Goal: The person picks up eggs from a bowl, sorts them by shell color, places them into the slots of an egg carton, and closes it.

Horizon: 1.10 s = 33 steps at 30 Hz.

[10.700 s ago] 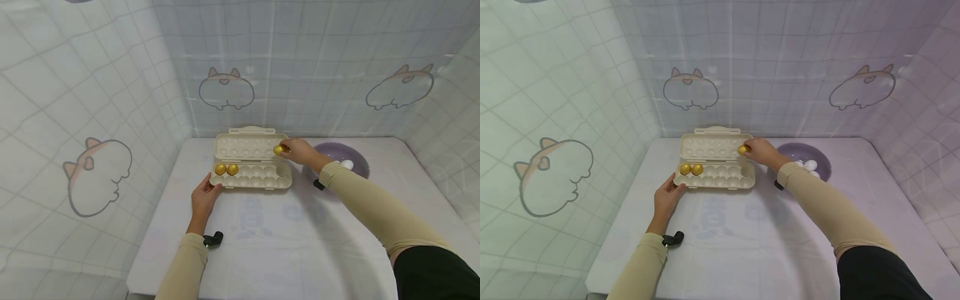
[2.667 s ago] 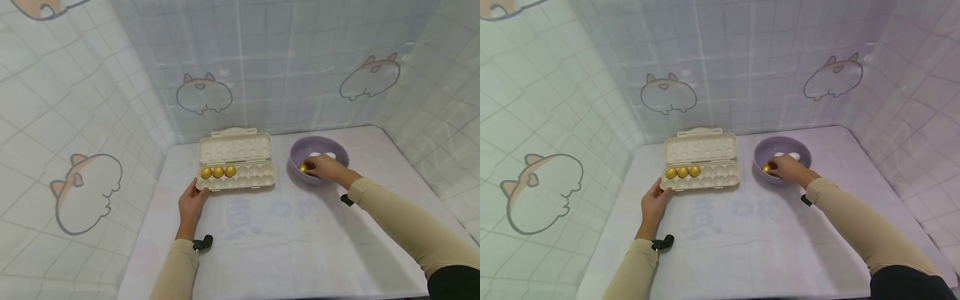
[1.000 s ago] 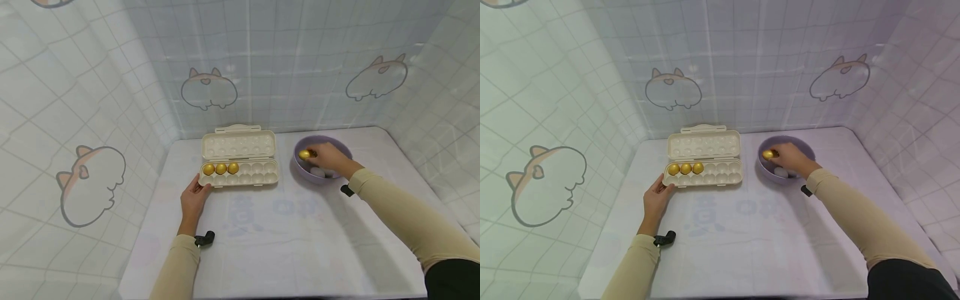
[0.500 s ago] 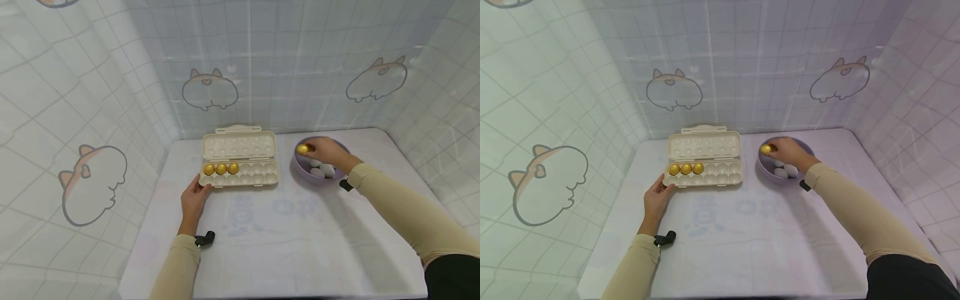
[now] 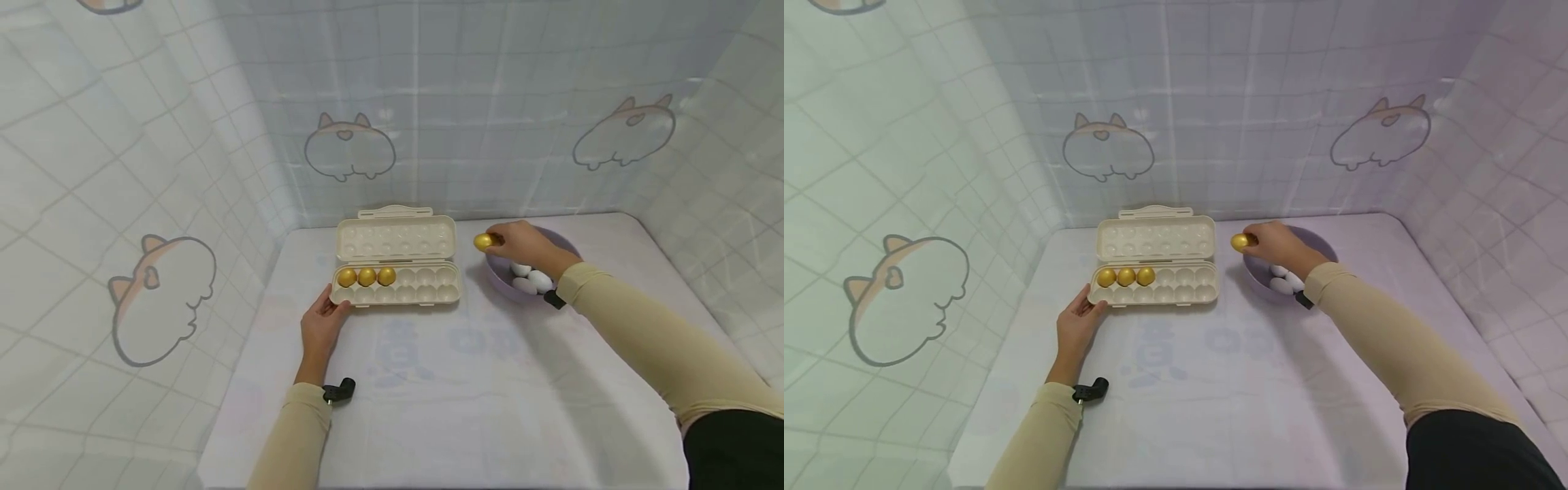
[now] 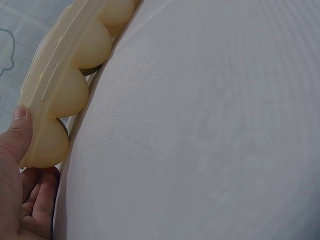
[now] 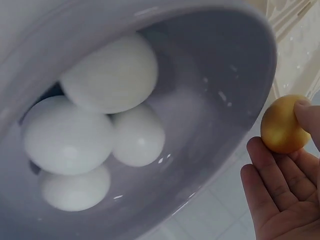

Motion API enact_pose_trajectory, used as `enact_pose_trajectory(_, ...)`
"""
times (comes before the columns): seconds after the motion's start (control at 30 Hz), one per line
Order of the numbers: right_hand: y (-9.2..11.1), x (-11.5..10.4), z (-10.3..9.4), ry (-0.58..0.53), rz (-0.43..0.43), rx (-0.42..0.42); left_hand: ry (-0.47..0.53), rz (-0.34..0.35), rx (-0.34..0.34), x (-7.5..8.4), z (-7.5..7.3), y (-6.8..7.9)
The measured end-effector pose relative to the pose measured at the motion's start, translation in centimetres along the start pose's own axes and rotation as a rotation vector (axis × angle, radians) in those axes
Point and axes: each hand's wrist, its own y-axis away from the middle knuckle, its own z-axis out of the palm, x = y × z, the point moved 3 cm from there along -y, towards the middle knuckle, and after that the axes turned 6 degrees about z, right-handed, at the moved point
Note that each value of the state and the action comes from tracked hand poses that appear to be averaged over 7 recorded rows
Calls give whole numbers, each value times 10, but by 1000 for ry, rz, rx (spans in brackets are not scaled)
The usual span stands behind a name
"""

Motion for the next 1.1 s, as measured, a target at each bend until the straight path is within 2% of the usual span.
enact_pose_trajectory(0.53, -22, -27, 12, 32, -31, -28, 28, -17, -4, 3, 1, -2)
enact_pose_trajectory(1.1, -32, -50, 25, 15, -88, -20, 37, 9, -9, 2, 0, -1)
